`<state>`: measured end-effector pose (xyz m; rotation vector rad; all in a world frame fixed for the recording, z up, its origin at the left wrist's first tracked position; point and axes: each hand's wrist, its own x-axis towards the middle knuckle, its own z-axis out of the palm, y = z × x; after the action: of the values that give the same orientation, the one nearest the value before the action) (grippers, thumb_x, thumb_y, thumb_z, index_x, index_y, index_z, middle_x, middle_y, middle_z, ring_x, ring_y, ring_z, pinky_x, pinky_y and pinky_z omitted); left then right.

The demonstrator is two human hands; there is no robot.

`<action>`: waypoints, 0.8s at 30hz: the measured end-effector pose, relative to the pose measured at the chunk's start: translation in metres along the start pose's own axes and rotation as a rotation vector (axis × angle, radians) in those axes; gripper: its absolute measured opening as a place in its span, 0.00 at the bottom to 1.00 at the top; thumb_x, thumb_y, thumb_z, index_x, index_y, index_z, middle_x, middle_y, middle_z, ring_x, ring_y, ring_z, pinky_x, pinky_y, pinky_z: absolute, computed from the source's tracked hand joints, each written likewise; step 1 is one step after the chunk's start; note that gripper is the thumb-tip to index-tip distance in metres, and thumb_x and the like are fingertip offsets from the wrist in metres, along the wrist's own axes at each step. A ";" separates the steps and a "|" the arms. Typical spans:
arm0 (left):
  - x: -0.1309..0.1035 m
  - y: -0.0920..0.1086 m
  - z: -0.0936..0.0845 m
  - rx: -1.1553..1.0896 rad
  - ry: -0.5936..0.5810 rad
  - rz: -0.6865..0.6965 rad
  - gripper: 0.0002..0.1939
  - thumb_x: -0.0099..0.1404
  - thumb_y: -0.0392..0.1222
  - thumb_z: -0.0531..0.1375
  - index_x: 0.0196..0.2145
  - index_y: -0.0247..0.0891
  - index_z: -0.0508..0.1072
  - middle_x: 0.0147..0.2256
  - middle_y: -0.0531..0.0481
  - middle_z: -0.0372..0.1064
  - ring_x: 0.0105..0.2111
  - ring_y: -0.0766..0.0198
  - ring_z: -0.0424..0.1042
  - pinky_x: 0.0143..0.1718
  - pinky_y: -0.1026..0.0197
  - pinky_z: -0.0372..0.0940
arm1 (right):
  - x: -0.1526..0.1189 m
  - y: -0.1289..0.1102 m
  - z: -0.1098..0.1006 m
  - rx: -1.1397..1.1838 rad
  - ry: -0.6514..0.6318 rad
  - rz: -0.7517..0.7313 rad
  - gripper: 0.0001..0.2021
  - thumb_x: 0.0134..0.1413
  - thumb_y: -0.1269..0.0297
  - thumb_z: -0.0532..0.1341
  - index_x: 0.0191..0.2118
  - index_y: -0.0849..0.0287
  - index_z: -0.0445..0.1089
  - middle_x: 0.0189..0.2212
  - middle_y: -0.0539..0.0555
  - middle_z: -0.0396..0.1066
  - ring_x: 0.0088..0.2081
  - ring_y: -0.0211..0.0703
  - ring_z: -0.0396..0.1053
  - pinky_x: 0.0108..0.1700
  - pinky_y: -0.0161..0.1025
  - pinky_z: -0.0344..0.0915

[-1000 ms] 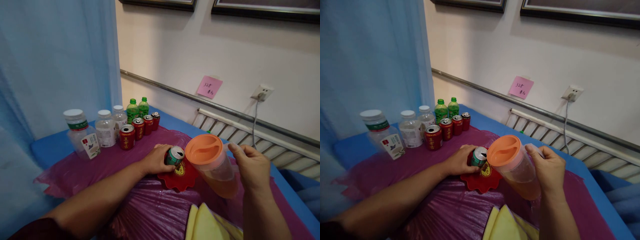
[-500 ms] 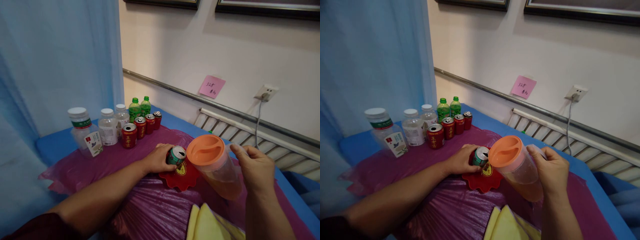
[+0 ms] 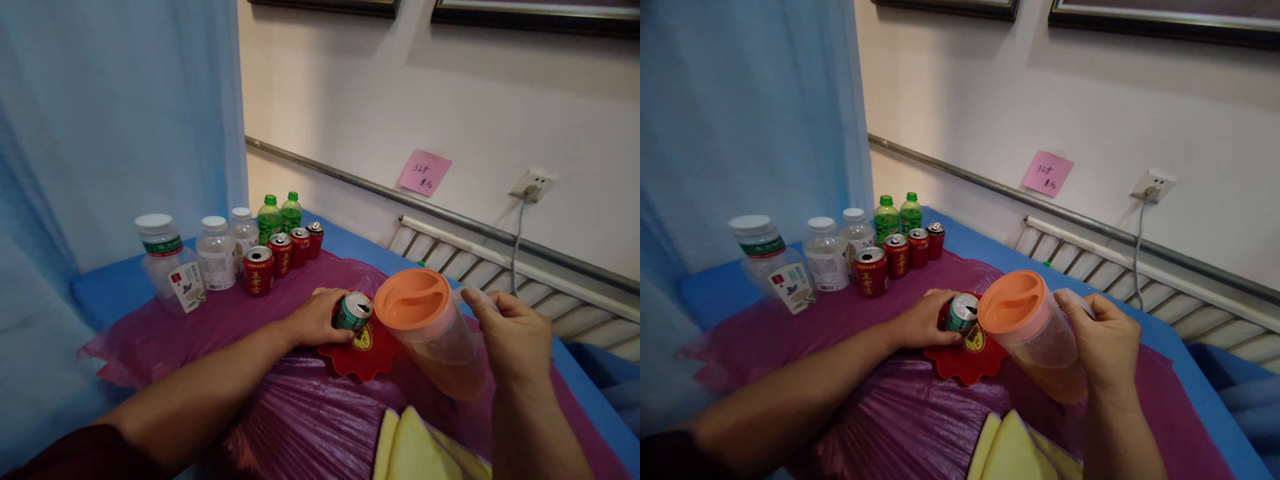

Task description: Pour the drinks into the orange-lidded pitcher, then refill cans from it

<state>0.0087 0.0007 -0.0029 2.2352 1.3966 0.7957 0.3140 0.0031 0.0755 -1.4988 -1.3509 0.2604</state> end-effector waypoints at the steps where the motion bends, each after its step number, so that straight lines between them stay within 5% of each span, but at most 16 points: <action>1: 0.000 0.000 0.000 -0.005 0.002 0.001 0.37 0.51 0.51 0.72 0.58 0.43 0.71 0.54 0.45 0.75 0.54 0.45 0.72 0.59 0.46 0.58 | 0.000 0.000 0.000 0.000 -0.001 -0.001 0.25 0.47 0.42 0.68 0.18 0.57 0.61 0.17 0.44 0.49 0.23 0.35 0.47 0.25 0.37 0.46; 24: 0.000 0.000 -0.001 -0.019 -0.005 0.007 0.37 0.52 0.53 0.72 0.57 0.43 0.71 0.54 0.46 0.75 0.54 0.43 0.72 0.59 0.46 0.59 | 0.002 -0.003 0.001 0.006 0.006 0.022 0.26 0.44 0.40 0.67 0.17 0.56 0.61 0.18 0.44 0.48 0.24 0.35 0.48 0.26 0.38 0.46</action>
<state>0.0080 0.0005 -0.0016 2.2275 1.3737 0.8022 0.3125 0.0045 0.0783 -1.5095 -1.3281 0.2731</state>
